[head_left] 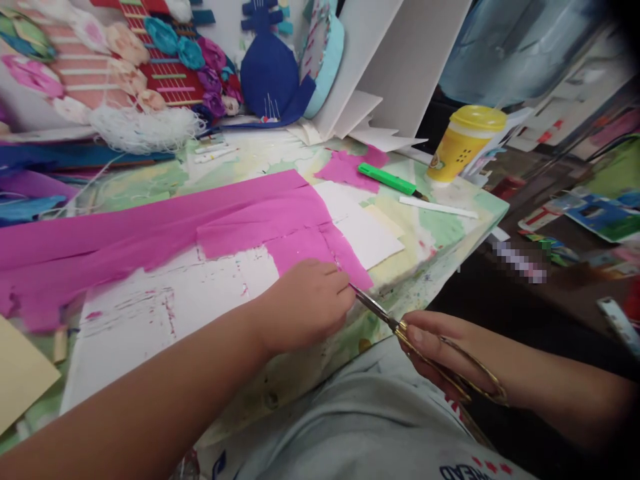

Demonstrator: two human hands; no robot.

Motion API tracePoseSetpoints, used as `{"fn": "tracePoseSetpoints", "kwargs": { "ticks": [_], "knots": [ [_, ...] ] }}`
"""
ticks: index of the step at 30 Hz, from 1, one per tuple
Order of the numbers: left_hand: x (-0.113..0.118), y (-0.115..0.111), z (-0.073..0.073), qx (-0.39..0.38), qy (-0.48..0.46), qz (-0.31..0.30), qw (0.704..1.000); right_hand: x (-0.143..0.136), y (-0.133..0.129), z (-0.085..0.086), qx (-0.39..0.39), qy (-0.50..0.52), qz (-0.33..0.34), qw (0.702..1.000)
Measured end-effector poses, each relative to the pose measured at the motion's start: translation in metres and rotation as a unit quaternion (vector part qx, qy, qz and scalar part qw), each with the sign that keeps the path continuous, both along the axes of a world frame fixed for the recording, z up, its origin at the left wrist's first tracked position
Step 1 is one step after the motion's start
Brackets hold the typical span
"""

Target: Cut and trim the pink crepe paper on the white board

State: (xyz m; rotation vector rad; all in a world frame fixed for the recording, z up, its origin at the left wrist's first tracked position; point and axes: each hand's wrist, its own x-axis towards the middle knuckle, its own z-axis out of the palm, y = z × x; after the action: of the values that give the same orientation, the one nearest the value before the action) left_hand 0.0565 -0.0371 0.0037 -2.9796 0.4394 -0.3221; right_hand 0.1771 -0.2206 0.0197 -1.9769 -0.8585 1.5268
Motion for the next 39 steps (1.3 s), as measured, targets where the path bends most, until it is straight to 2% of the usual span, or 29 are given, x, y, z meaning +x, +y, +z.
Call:
{"fn": "tracePoseSetpoints", "kwargs": {
  "ticks": [9, 16, 23, 28, 39],
  "knots": [
    [-0.003, -0.003, 0.001, -0.012, -0.026, -0.003, 1.0, -0.001, -0.002, -0.006, 0.024, 0.017, -0.013, 0.999],
    [0.0, 0.0, 0.008, -0.082, -0.012, 0.122, 0.989, 0.003, -0.004, -0.013, 0.027, 0.017, -0.007, 0.999],
    [0.003, 0.003, 0.002, -0.099, 0.002, 0.201, 0.975, 0.003, -0.002, -0.017, 0.043, 0.034, -0.015, 0.998],
    [0.003, 0.002, 0.001, -0.12, 0.034, 0.213, 0.969, 0.003, -0.002, -0.02, 0.074, 0.014, -0.008, 0.997],
    [0.002, 0.003, -0.001, -0.115, 0.044, 0.219, 0.968, -0.006, 0.001, -0.024, 0.038, -0.014, -0.023, 0.999]
  ]
}}
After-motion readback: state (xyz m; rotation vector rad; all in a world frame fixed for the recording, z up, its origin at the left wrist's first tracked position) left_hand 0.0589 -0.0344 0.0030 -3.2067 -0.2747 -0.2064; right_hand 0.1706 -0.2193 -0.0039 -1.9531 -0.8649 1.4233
